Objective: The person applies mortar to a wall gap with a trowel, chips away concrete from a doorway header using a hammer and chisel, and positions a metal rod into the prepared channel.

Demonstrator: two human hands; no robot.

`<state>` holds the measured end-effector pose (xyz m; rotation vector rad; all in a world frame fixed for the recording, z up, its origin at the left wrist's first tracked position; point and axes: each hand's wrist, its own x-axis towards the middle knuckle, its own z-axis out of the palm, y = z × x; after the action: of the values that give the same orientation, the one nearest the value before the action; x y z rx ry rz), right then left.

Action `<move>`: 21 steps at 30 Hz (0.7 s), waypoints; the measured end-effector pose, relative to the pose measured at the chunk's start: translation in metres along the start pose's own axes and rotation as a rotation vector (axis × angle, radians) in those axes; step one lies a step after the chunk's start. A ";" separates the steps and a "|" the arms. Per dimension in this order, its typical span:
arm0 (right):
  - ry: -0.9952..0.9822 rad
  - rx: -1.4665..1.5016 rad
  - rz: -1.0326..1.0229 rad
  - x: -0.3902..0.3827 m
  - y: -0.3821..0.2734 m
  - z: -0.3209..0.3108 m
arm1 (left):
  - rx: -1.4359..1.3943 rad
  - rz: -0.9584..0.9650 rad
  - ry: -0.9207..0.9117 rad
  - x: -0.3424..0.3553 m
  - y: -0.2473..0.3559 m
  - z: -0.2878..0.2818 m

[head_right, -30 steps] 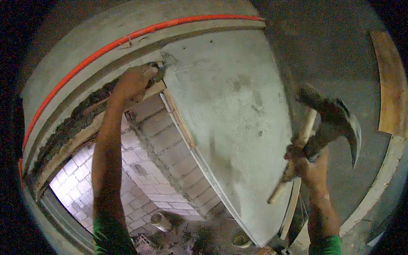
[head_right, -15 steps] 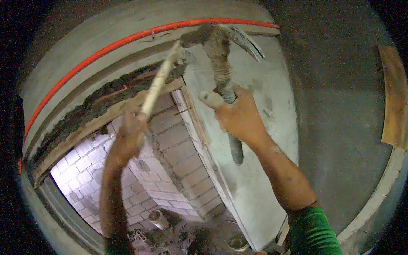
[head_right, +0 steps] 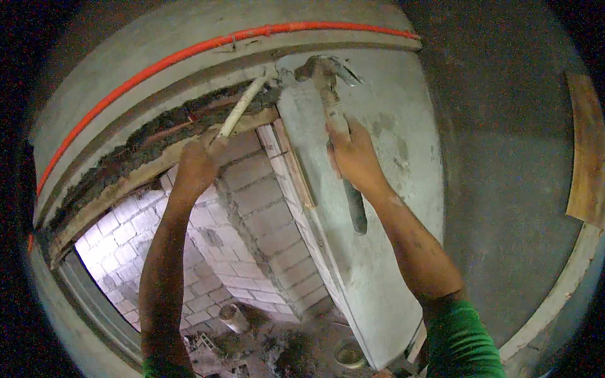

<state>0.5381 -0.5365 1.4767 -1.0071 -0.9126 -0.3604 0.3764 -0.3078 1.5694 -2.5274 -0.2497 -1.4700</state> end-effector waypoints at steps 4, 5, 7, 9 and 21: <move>0.013 -0.084 -0.122 0.012 -0.008 0.004 | -0.070 0.022 0.040 -0.003 0.002 -0.002; 0.009 -0.112 -0.103 0.014 -0.016 0.005 | -0.048 0.079 0.055 0.000 -0.006 0.002; 0.007 -0.145 -0.079 0.023 -0.018 0.006 | -0.032 0.136 0.064 0.001 -0.007 0.006; 0.075 -0.324 -0.270 0.038 -0.010 0.010 | -0.083 0.109 0.051 0.001 -0.007 0.010; 0.046 -0.402 -0.195 0.069 0.006 0.031 | 0.146 0.040 -0.016 0.005 -0.004 -0.004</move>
<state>0.5677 -0.4982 1.5345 -1.2723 -0.9184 -0.7503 0.3740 -0.3049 1.5760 -2.4154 -0.2966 -1.3651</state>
